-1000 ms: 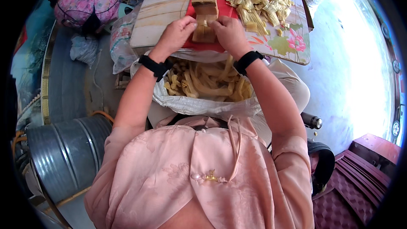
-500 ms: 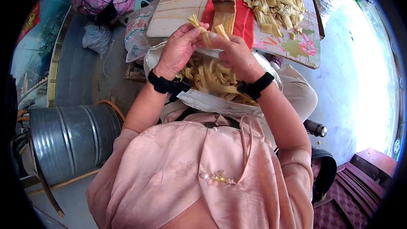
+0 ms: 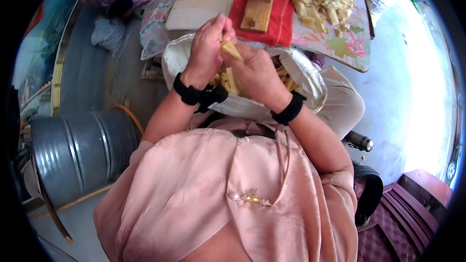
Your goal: The person picks up thin strips of material by hand, ties a knot in the center of the strip, and then uses a small wooden pressing tool on a table to flatten the knot before placing the strip into a bag.
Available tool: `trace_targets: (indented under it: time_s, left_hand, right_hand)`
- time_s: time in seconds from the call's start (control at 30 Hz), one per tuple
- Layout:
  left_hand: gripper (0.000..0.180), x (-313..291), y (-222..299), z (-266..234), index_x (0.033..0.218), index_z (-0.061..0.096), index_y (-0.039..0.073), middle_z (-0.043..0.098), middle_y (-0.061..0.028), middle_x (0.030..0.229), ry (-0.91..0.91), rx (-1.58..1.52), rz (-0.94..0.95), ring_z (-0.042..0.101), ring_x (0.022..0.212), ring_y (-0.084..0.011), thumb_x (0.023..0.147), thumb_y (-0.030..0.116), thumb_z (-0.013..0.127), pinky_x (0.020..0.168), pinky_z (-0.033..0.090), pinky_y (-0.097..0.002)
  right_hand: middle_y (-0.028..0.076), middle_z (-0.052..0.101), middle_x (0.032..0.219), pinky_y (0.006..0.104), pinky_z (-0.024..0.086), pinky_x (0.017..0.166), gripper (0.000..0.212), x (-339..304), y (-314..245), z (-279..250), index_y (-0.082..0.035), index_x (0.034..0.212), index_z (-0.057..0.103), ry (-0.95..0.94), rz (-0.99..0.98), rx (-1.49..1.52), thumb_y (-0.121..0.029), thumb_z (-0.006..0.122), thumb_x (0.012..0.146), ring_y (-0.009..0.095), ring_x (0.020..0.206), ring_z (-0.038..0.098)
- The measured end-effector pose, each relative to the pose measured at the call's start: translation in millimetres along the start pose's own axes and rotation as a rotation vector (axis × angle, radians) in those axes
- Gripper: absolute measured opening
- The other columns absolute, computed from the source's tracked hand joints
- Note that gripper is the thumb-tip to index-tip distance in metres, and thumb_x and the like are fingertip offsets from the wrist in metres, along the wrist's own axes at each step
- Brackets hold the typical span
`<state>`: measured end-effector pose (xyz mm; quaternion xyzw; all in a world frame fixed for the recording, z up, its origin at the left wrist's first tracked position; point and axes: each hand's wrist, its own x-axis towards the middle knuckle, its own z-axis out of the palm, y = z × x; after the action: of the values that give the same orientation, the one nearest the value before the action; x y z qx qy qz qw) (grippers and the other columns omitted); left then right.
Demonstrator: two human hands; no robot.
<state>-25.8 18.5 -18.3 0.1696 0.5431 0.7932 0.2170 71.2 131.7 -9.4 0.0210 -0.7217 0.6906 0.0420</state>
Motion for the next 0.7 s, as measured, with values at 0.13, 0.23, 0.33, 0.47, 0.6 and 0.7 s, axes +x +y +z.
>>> trace_targets:
  time_s: [0.13,0.23,0.33,0.47,0.6,0.7]
  left_hand:
    - [0.027,3,21,2,0.101,0.056,0.006,0.055,0.0013,0.079,-0.036,-0.070,-0.080,0.053,0.074,-0.0084,0.100,0.031,0.046,0.066,0.041,-0.0207]
    - [0.023,15,20,-4,0.101,0.059,0.006,0.058,0.0030,0.085,-0.177,0.175,-0.161,0.054,0.077,-0.0059,0.095,0.028,0.057,0.069,0.044,-0.0196]
    - [0.017,32,6,-14,0.102,0.061,0.006,0.059,0.0040,0.083,-0.195,0.343,-0.043,0.052,0.072,-0.0040,0.092,0.020,0.061,0.065,0.044,-0.0191]
    - [0.018,41,-1,-11,0.105,0.062,0.006,0.057,0.0040,0.080,-0.055,0.212,-0.050,0.051,0.070,-0.0041,0.092,0.019,0.061,0.065,0.043,-0.0192]
    - [0.017,48,-17,-11,0.102,0.064,0.006,0.057,0.0047,0.076,0.077,0.225,0.015,0.050,0.066,-0.0029,0.091,0.017,0.062,0.060,0.042,-0.0178]
    - [0.015,53,-25,-12,0.099,0.065,0.006,0.057,0.0049,0.075,0.130,0.318,0.067,0.049,0.064,-0.0020,0.090,0.017,0.063,0.058,0.040,-0.0164]
  right_hand:
    - [0.000,0.058,0.073,0.0240,0.044,0.063,0.019,20,-3,-19,0.000,0.101,0.063,0.034,0.089,0.040,-0.015,0.057,0.091,0.006,0.070,0.051]
    - [-0.006,0.049,0.065,0.0179,0.030,0.047,0.016,35,-1,-32,-0.006,0.087,0.060,0.156,0.090,0.143,-0.021,0.060,0.093,0.001,0.053,0.039]
    - [-0.007,0.049,0.066,0.0174,0.028,0.045,0.013,41,6,-47,-0.006,0.098,0.063,0.238,0.228,0.149,-0.018,0.060,0.093,0.001,0.051,0.038]
    - [-0.007,0.049,0.062,0.0197,0.032,0.045,0.016,49,24,-55,-0.003,0.092,0.068,0.244,0.176,0.407,-0.019,0.066,0.088,0.002,0.051,0.041]
    - [-0.006,0.052,0.067,0.0181,0.032,0.046,0.013,61,24,-51,-0.001,0.094,0.065,0.366,0.178,0.248,-0.014,0.062,0.091,0.002,0.051,0.040]
    - [-0.005,0.052,0.066,0.0190,0.033,0.045,0.012,68,33,-51,-0.002,0.094,0.065,0.401,0.130,0.210,-0.012,0.063,0.090,0.002,0.051,0.041]
